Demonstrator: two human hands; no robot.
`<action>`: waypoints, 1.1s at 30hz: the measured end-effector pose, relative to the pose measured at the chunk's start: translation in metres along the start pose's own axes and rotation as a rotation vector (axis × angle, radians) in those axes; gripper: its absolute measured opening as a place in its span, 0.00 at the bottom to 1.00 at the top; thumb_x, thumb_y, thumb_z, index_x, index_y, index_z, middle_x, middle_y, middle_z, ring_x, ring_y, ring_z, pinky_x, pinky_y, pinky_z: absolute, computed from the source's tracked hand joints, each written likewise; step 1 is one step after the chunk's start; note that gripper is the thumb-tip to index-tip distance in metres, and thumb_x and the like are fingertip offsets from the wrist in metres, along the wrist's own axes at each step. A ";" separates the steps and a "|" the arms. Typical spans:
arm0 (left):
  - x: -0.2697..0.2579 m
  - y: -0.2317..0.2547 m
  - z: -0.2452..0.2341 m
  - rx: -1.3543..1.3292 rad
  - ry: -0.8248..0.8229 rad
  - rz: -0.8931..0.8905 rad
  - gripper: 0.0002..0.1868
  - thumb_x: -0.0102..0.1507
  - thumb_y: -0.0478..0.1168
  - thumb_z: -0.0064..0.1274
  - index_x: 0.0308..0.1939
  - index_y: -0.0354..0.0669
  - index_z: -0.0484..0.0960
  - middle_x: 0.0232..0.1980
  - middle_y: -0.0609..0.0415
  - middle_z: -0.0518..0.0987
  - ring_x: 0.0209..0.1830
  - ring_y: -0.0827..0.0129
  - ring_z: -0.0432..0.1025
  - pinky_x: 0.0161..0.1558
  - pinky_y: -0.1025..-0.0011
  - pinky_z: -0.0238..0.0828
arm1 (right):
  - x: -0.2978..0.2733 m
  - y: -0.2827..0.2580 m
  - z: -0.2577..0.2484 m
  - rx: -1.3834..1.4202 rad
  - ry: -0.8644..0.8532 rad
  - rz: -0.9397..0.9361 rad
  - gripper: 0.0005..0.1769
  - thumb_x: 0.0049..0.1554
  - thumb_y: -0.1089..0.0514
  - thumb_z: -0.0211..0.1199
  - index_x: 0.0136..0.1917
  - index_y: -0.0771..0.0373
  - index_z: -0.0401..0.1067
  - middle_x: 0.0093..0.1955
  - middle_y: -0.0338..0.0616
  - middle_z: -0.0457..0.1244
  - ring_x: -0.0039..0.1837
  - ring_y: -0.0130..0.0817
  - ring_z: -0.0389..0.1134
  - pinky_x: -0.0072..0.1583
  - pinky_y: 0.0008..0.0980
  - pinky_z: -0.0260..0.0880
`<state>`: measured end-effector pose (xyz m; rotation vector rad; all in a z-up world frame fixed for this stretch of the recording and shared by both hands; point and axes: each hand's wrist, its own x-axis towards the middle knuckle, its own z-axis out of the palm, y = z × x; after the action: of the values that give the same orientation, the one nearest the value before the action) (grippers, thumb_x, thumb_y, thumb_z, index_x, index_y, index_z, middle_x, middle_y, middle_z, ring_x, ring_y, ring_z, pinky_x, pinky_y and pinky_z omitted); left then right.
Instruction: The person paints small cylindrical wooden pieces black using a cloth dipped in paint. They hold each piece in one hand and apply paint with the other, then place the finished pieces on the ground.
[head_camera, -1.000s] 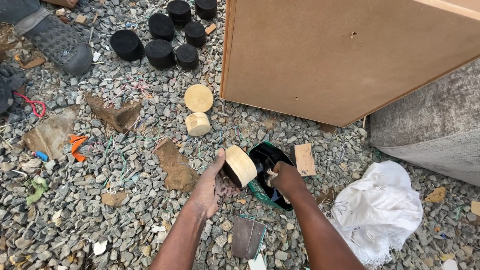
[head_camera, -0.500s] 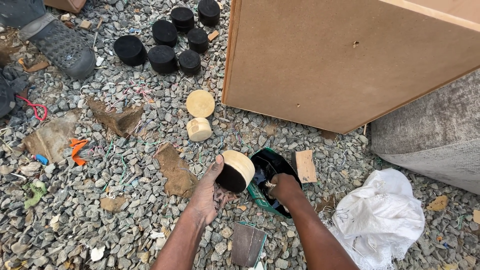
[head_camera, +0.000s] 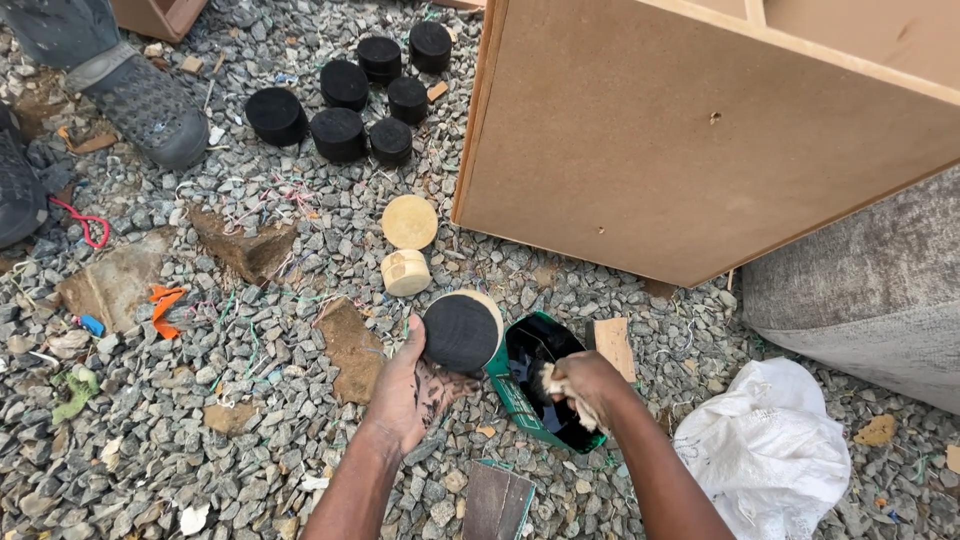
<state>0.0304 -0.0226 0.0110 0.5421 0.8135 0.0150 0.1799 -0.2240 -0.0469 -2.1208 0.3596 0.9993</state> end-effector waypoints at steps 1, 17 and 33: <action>0.002 -0.001 0.000 0.000 -0.003 0.004 0.41 0.62 0.60 0.38 0.70 0.34 0.71 0.65 0.34 0.78 0.61 0.47 0.74 0.64 0.52 0.70 | 0.001 -0.002 0.001 0.000 0.001 -0.005 0.12 0.63 0.64 0.52 0.53 0.73 0.74 0.43 0.55 0.68 0.37 0.33 0.61 0.35 0.25 0.60; 0.027 -0.014 -0.010 -0.011 0.250 0.018 0.42 0.57 0.69 0.44 0.65 0.43 0.76 0.56 0.41 0.83 0.42 0.54 0.78 0.42 0.56 0.77 | -0.029 -0.022 0.008 -0.297 -0.108 -0.169 0.14 0.61 0.55 0.49 0.41 0.61 0.73 0.49 0.44 0.67 0.55 0.36 0.65 0.62 0.37 0.62; 0.019 -0.008 -0.017 -0.054 0.020 -0.053 0.38 0.48 0.45 0.63 0.59 0.29 0.76 0.52 0.30 0.81 0.46 0.43 0.77 0.41 0.54 0.78 | -0.117 -0.069 0.039 -0.204 0.253 -0.563 0.26 0.58 0.67 0.61 0.66 0.45 0.74 0.71 0.38 0.62 0.28 0.26 0.55 0.26 0.19 0.58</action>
<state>0.0301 -0.0173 -0.0156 0.4705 0.8442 -0.0062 0.1187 -0.1557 0.0606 -2.3435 -0.2272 0.4561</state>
